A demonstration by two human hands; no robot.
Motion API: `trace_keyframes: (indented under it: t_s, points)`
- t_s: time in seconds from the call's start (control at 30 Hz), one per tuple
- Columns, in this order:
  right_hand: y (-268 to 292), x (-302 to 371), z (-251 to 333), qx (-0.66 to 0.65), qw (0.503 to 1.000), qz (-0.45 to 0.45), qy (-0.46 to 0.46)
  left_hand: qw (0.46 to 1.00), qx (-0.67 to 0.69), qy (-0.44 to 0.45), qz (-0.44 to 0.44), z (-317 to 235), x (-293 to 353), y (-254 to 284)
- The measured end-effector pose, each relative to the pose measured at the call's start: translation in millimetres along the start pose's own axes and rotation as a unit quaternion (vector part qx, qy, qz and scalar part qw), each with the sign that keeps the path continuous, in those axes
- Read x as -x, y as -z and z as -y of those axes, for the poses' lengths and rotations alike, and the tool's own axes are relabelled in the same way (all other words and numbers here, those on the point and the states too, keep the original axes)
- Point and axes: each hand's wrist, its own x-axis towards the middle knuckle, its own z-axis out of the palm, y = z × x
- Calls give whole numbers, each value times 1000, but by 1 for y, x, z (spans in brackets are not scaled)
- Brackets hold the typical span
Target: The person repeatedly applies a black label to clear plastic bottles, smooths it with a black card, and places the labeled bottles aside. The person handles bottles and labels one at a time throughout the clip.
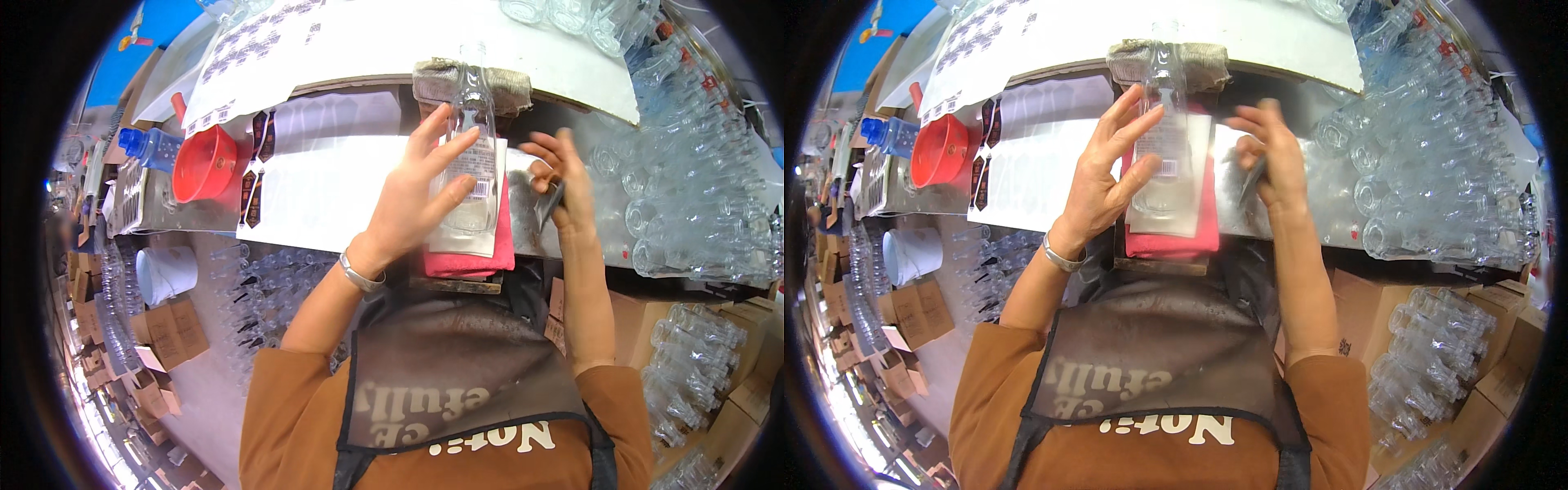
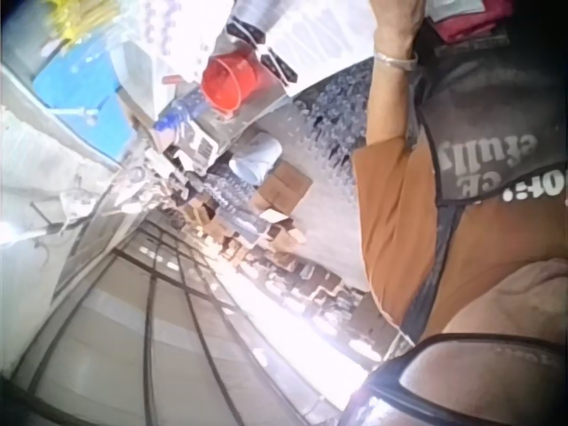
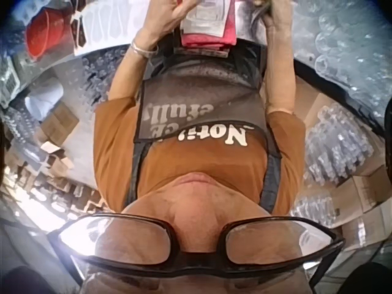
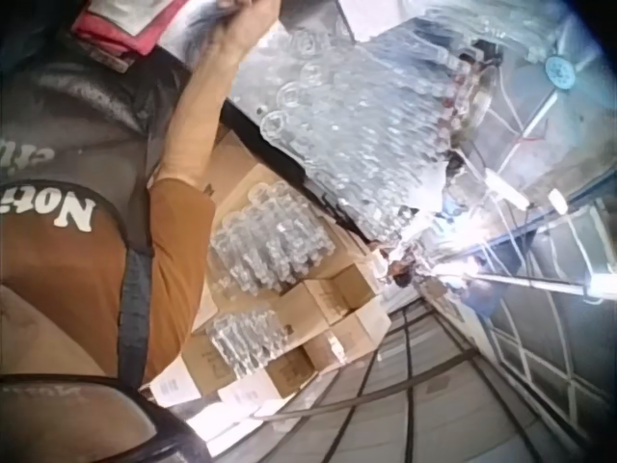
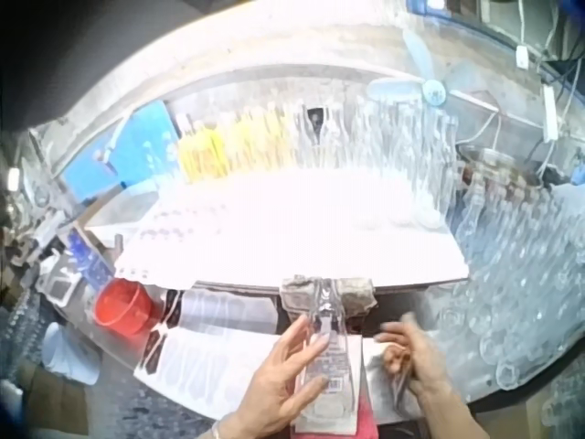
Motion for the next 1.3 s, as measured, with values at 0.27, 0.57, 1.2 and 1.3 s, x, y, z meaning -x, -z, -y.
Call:
trace_keyframes:
  t_s: [0.27,0.57,1.2,1.3]
  points:
    - [-28,29,22,213,950,69,219,1000,5,-4,-4,1,1,-1]
    - [-92,37,71,569,671,175,442,1000,15,15,12,4,34,9]
    - [-116,19,82,602,675,111,412,996,52,23,-64,0,41,-14]
    - [-102,49,53,578,607,229,496,996,68,49,-33,5,43,-9]
